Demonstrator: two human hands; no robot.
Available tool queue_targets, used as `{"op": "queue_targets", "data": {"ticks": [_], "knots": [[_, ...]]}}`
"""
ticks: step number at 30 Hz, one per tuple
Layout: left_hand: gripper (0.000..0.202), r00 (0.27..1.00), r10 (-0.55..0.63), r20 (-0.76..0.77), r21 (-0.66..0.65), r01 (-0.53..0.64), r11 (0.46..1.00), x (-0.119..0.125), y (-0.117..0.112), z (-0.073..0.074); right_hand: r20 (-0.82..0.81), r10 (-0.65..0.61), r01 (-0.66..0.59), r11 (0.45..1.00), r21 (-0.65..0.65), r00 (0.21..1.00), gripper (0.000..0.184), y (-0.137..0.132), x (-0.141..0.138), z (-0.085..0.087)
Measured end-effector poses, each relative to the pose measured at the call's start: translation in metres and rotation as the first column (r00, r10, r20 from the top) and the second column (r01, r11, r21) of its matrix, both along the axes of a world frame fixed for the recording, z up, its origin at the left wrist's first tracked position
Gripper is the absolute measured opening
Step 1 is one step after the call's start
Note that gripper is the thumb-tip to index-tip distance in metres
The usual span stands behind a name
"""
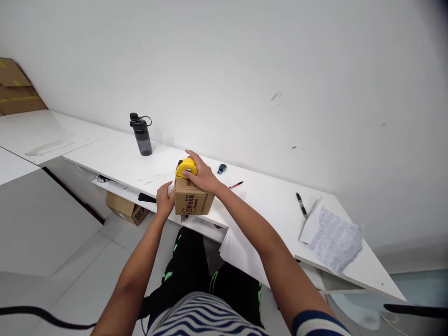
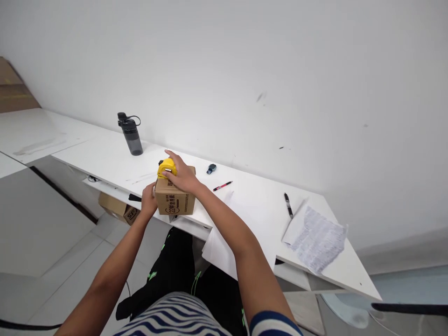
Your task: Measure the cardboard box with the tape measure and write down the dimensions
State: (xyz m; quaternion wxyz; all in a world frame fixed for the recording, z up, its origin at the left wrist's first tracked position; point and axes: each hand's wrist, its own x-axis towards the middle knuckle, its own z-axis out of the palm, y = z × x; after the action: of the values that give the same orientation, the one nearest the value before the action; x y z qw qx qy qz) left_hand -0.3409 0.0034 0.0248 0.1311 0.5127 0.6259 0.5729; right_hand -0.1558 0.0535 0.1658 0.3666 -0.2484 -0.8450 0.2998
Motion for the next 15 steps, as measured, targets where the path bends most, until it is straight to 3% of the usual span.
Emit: {"op": "queue_targets", "data": {"ticks": [3, 5, 8, 11, 15], "knots": [[0.045, 0.979, 0.032, 0.201, 0.062, -0.045, 0.997, 0.01, -0.012, 0.015, 0.01, -0.005, 0.005, 1.0, -0.014, 1.0, 0.073, 0.002, -0.002, -0.001], [0.052, 0.94, -0.115, 0.321, 0.107, 0.085, 0.991, 0.021, -0.022, 0.03, 0.007, 0.002, -0.002, 1.0, 0.0, 1.0, 0.075, 0.004, -0.002, -0.003], [0.07, 0.909, -0.28, 0.31, 0.099, 0.262, 0.96, 0.04, -0.033, 0.051, 0.022, 0.031, -0.032, 0.999, 0.039, 0.999, 0.075, 0.005, -0.001, -0.002], [0.086, 0.925, -0.255, 0.283, 0.08, 0.242, 0.967, 0.053, -0.033, 0.062, 0.068, 0.047, -0.053, 0.995, 0.088, 0.997, 0.07, 0.005, -0.001, 0.002], [0.08, 0.924, -0.285, 0.256, 0.073, 0.276, 0.958, 0.053, -0.022, 0.064, 0.114, 0.051, -0.07, 0.984, 0.162, 0.992, 0.064, 0.009, 0.003, 0.005]]}}
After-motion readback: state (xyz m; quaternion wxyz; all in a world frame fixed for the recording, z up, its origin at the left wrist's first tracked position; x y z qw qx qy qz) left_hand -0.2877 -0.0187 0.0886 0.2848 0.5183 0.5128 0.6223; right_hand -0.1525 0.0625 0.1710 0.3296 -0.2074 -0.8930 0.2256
